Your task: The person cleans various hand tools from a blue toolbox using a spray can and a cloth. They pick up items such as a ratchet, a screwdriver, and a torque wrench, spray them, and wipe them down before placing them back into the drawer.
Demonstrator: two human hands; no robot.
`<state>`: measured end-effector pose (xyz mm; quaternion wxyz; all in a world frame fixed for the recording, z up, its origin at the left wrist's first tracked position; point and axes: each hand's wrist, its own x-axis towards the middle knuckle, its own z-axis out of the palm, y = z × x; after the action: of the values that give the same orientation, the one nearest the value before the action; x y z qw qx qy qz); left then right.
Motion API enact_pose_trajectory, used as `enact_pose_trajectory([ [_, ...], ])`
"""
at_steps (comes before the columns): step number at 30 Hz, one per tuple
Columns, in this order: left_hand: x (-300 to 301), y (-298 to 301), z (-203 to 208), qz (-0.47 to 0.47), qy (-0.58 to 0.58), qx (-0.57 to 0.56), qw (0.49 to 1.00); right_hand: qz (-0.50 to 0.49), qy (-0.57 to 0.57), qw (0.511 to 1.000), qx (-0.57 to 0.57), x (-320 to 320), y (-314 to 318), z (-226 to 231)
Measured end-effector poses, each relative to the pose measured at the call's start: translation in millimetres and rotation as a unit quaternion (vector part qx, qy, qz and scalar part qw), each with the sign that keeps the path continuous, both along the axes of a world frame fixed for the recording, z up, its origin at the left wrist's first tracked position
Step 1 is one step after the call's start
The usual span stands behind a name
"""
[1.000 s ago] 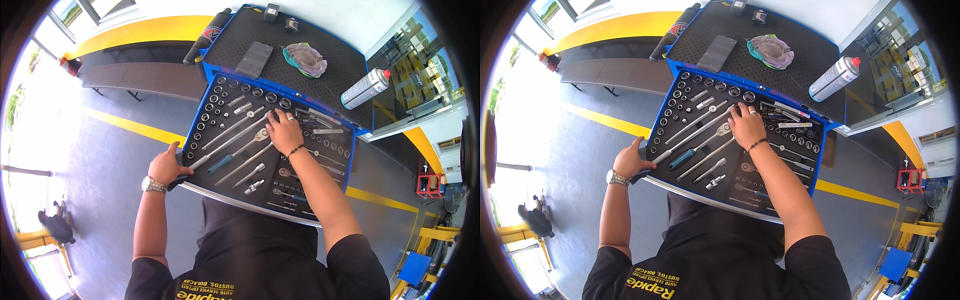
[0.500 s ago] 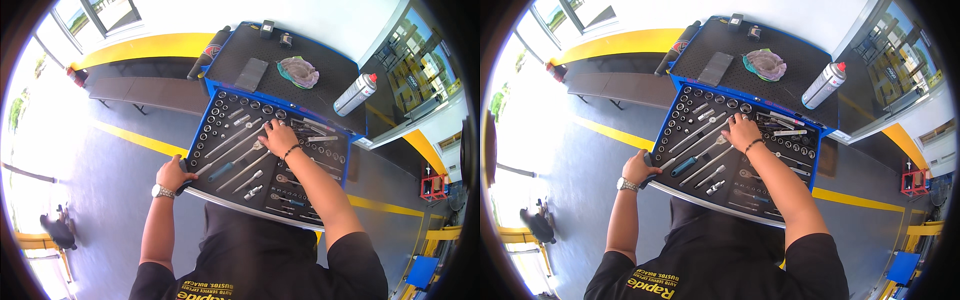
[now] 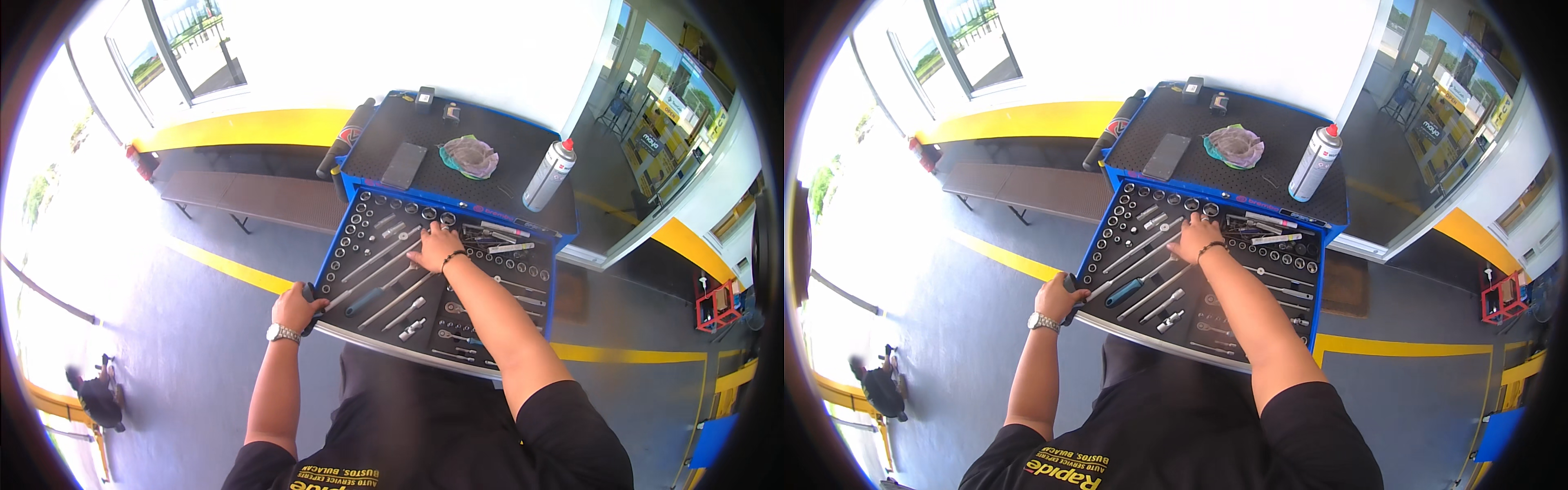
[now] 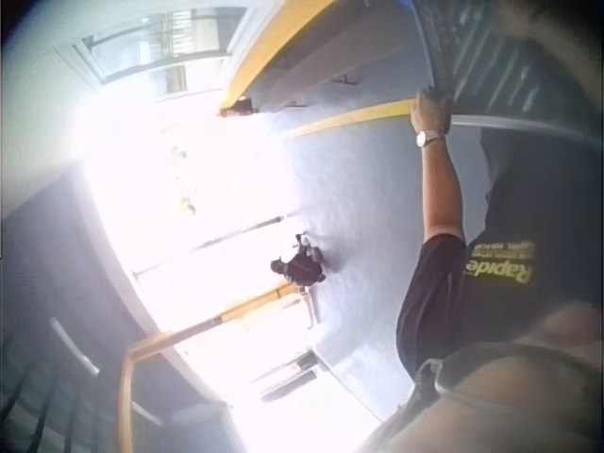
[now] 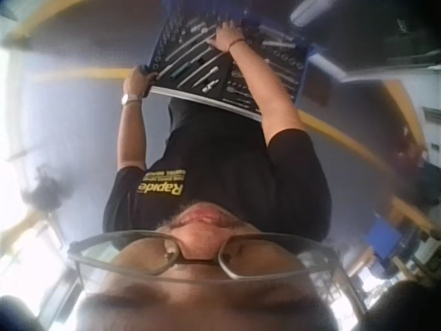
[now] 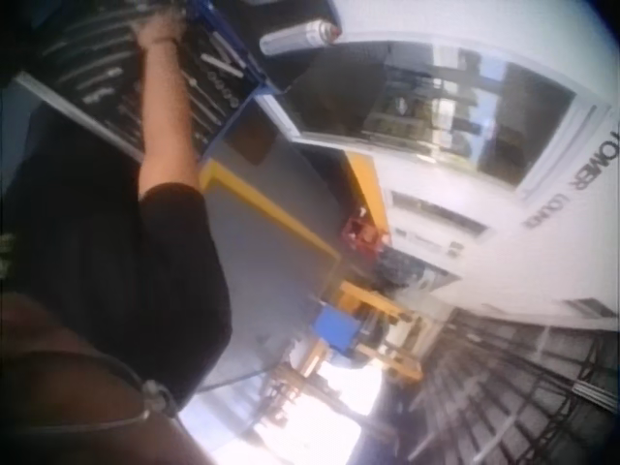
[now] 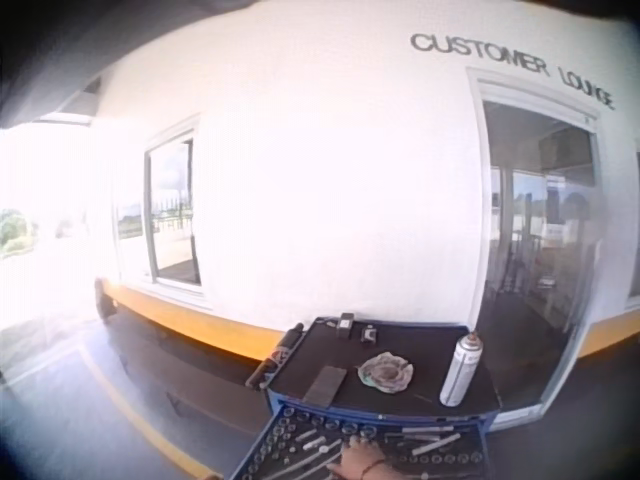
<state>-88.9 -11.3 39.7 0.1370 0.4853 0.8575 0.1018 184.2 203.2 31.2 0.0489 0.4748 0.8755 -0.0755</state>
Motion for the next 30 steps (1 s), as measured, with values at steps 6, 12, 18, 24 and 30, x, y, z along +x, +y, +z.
enact_pose_trajectory([
  [6, -1, -14, -37, -0.001, 0.006, 0.174, 0.985, 0.16, 0.052, 0.977, 0.128, -36, -4, -16],
  [12, 6, -20, -51, 0.034, 0.002, 0.312, 0.95, 0.234, -0.014, 0.962, 0.142, -79, 4, -26],
  [18, -5, -45, -75, 0.117, -0.004, 0.448, 0.886, 0.384, -0.056, 0.916, 0.104, -89, 15, -18],
  [24, -8, -35, -33, 0.273, -0.531, 0.528, 0.604, 0.388, 0.033, 0.911, 0.138, -69, 35, -12],
  [30, 35, -19, 30, 0.242, -0.761, 0.431, 0.419, 0.257, 0.357, 0.878, 0.188, -25, 19, 48],
])
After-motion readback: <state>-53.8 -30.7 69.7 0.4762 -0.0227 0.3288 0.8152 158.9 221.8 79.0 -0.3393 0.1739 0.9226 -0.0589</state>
